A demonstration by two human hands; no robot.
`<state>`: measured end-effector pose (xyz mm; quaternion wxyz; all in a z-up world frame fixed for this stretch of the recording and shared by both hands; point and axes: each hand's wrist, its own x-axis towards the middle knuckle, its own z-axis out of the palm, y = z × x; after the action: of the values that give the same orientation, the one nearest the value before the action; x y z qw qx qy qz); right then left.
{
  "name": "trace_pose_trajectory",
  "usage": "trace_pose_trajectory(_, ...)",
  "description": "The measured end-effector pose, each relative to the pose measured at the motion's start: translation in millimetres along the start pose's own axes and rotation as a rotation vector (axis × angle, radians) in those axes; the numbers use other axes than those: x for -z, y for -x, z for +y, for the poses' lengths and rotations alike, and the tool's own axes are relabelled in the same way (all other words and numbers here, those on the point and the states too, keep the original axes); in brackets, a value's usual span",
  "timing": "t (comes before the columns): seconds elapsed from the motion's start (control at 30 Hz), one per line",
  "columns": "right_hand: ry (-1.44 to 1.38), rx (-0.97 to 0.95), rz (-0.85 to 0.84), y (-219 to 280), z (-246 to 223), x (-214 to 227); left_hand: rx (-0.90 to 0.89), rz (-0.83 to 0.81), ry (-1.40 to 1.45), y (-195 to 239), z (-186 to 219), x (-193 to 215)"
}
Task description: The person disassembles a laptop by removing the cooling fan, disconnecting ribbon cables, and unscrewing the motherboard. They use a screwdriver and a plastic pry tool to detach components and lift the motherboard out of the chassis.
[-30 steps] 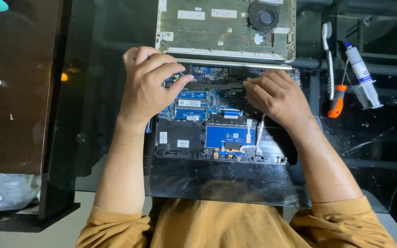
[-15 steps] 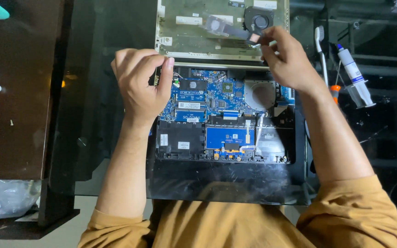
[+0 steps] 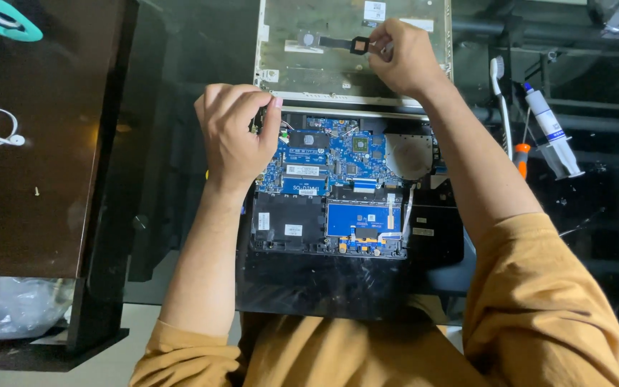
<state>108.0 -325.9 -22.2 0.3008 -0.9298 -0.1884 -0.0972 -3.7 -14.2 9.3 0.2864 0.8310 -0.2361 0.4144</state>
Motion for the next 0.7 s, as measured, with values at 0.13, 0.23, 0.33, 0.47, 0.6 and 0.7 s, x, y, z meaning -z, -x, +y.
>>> trace_pose_trajectory(0.13,0.021,-0.01,0.027,-11,5,-14,0.01,-0.004,-0.016,-1,-3,1)
trace_pose_trajectory(0.23,0.055,-0.045,0.002,-15,5,-20,0.011,-0.016,-0.022,1,-5,0)
trace_pose_trajectory(0.33,0.097,0.007,-0.006,-17,-2,-21,0.01,-0.027,-0.021,2,-7,-3)
trace_pose_trajectory(0.47,0.112,0.044,-0.024,-17,-4,-23,0.018,-0.036,-0.013,3,-7,-4)
trace_pose_trajectory(0.6,0.182,0.035,-0.022,-15,-2,-27,0.002,-0.04,-0.02,2,-5,-4)
trace_pose_trajectory(0.7,0.181,0.023,0.005,-15,-7,-27,0.003,-0.045,-0.012,3,-6,-5)
